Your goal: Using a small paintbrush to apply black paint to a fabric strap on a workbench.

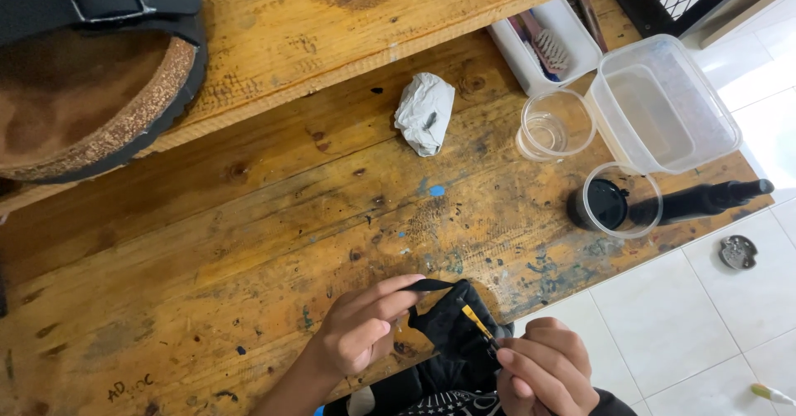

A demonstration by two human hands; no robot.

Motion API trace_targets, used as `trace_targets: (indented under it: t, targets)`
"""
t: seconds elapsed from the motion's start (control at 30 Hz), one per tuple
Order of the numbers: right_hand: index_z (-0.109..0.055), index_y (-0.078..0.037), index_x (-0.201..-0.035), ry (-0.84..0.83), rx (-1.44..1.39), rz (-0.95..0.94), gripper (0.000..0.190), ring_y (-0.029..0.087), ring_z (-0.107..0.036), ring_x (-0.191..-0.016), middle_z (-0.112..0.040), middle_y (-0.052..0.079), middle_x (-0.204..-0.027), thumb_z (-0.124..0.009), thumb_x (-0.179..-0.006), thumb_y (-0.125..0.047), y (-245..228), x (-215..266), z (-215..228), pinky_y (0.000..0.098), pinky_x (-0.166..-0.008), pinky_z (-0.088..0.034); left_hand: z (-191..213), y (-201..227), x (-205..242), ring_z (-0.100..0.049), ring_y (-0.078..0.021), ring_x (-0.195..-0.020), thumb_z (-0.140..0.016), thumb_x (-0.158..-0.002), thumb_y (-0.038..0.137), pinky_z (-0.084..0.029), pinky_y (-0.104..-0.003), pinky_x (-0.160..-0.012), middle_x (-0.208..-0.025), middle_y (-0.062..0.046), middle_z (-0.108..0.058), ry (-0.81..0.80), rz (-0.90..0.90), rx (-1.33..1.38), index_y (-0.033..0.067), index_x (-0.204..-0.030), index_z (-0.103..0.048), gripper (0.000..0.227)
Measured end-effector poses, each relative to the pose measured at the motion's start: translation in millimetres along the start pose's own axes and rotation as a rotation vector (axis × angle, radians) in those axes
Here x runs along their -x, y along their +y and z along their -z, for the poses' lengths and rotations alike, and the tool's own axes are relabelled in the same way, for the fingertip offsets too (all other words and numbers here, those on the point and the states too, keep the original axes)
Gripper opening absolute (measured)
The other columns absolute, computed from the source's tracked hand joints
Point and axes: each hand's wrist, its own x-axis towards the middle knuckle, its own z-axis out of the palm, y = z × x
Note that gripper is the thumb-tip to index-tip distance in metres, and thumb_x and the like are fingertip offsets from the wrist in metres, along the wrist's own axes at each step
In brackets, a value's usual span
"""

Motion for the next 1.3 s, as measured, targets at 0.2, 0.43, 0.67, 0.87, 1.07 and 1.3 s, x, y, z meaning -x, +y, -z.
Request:
trace_targets:
  t: [0.2,0.43,0.67,0.87,1.07,1.3]
  targets:
    - [-0.067,-0.008,-0.087,-0.026,0.011,0.0,0.031,0.017,-0.058,-0.07,-0.066,0.005,-0.074,-0.052,-0.103,-0.029,-1.0,2.5,9.3,0.0282,-0.058,-0.054,-2.5,-1.5,5.6,-0.07,-0.0613,-0.105,-0.056,-0.091,-0.022,-0.054,-0.039,-0.049,-0.099,-0.032,-0.064,0.01,0.005,0.024,0.0109,-0.092,-0.022,0.048]
    - [-0.064,-0.01,-0.08,0.106,0.004,0.047,0.036,0.017,-0.055,-0.063,-0.064,0.004,-0.067,-0.049,-0.106,-0.03,14.4,1.3,2.9,0.029,-0.06,-0.051,-3.5,-4.3,1.6,-0.071,-0.0581,-0.098,-0.059,-0.091,-0.021,-0.068,-0.051,-0.064,-0.1,-0.033,-0.065,0.05,-0.04,0.004,0.0056,-0.101,-0.026,0.044]
    - [-0.051,0.003,-0.072,0.459,0.264,-0.069,0.028,0.025,-0.042,-0.056,-0.054,0.014,-0.062,-0.046,-0.096,0.015,55.7,-46.4,8.6,0.0407,-0.079,-0.038,-6.7,1.0,-11.3,-0.074,-0.0504,-0.104,-0.056,-0.091,-0.019,-0.07,-0.04,-0.068,-0.096,-0.031,-0.071,0.103,0.114,-0.032,0.0079,-0.076,-0.021,0.047]
    - [-0.065,0.007,-0.086,0.212,0.405,-0.018,0.029,0.03,-0.053,-0.076,-0.067,0.017,-0.08,-0.054,-0.111,-0.003,107.9,-55.0,43.4,0.0414,-0.084,-0.04,-6.2,7.3,-25.8,-0.077,-0.0479,-0.098,-0.046,-0.096,-0.012,-0.064,-0.038,-0.066,-0.094,-0.024,-0.07,0.173,0.189,0.039,0.0027,-0.077,-0.023,0.033]
    - [-0.069,0.0,-0.088,0.015,0.492,-0.069,0.023,0.028,-0.055,-0.079,-0.072,0.011,-0.084,-0.06,-0.109,-0.001,122.9,-71.0,48.6,0.039,-0.083,-0.039,-19.7,1.4,-22.5,-0.078,-0.0436,-0.08,-0.051,-0.095,-0.006,-0.07,-0.044,-0.064,-0.086,-0.028,-0.068,0.31,0.117,-0.03,0.0062,-0.101,-0.022,0.031]
    - [-0.071,0.001,-0.088,-0.087,0.513,-0.128,0.02,0.028,-0.047,-0.084,-0.07,0.009,-0.08,-0.064,-0.106,-0.006,137.0,-74.1,48.9,0.0388,-0.079,-0.04,-20.6,18.9,-20.8,-0.081,-0.0291,-0.099,-0.047,-0.102,-0.001,-0.062,-0.028,-0.086,-0.099,-0.019,-0.077,0.265,0.395,-0.114,0.0014,-0.112,-0.036,0.015]
